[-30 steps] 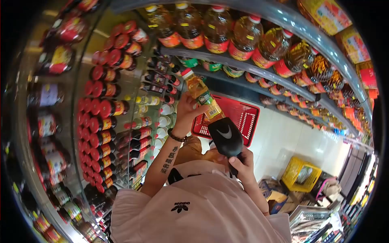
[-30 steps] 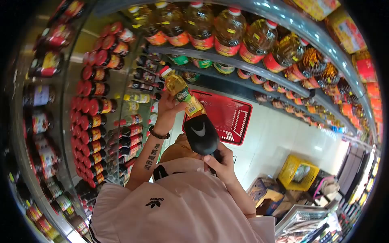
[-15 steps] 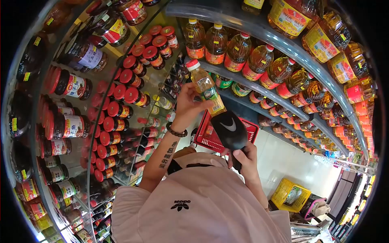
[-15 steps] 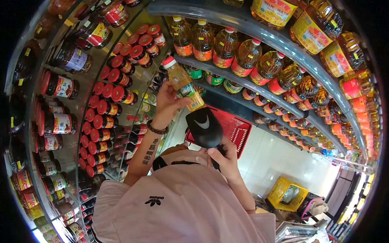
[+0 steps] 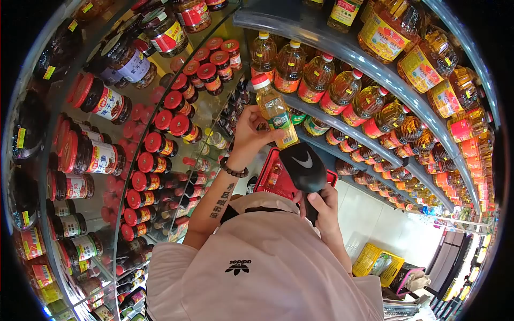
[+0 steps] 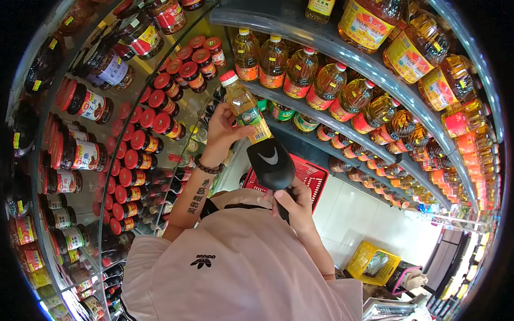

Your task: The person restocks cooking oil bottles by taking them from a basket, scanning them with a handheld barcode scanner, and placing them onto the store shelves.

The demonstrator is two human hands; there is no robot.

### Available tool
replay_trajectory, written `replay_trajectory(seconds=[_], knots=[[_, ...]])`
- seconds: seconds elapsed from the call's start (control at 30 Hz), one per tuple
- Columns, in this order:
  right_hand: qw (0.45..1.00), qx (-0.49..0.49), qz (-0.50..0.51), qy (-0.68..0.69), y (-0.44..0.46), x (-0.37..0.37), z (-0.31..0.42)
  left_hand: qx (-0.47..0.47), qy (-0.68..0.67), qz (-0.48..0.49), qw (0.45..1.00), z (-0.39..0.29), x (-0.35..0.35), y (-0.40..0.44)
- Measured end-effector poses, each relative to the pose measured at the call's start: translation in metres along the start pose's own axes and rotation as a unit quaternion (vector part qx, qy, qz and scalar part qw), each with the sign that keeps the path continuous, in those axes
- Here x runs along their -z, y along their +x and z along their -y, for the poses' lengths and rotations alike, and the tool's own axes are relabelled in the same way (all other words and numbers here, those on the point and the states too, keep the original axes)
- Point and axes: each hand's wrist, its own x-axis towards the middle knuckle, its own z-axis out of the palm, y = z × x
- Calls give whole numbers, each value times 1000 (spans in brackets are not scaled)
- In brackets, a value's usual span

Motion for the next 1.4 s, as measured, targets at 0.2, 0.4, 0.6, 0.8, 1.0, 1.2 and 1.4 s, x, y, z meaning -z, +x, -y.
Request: replay_trajectory(seconds=[0.2, 0.4, 0.6, 0.8, 1.0, 1.2, 1.4], knots=[[999, 44, 11, -6, 2, 6, 3, -13, -1, 11, 1000, 10, -2, 9], [999, 43, 4, 19, -2, 16, 6, -14, 46, 25, 999, -8, -9, 36], [997, 56, -47, 20, -16, 23, 7, -233, 134, -30, 963, -72, -32, 102], [990, 87, -113, 9, -27, 24, 5, -405, 179, -96, 892, -106, -63, 184], [981, 121, -153, 13, -35, 21, 3, -451, 315, -140, 823, -82, -70, 258], [973, 130, -186, 29, -42, 16, 1, -405, 328, -149, 840, -83, -83, 292], [967, 140, -207, 39, -47, 14, -4, -368, 415, -140, 820, -76, -87, 311]])
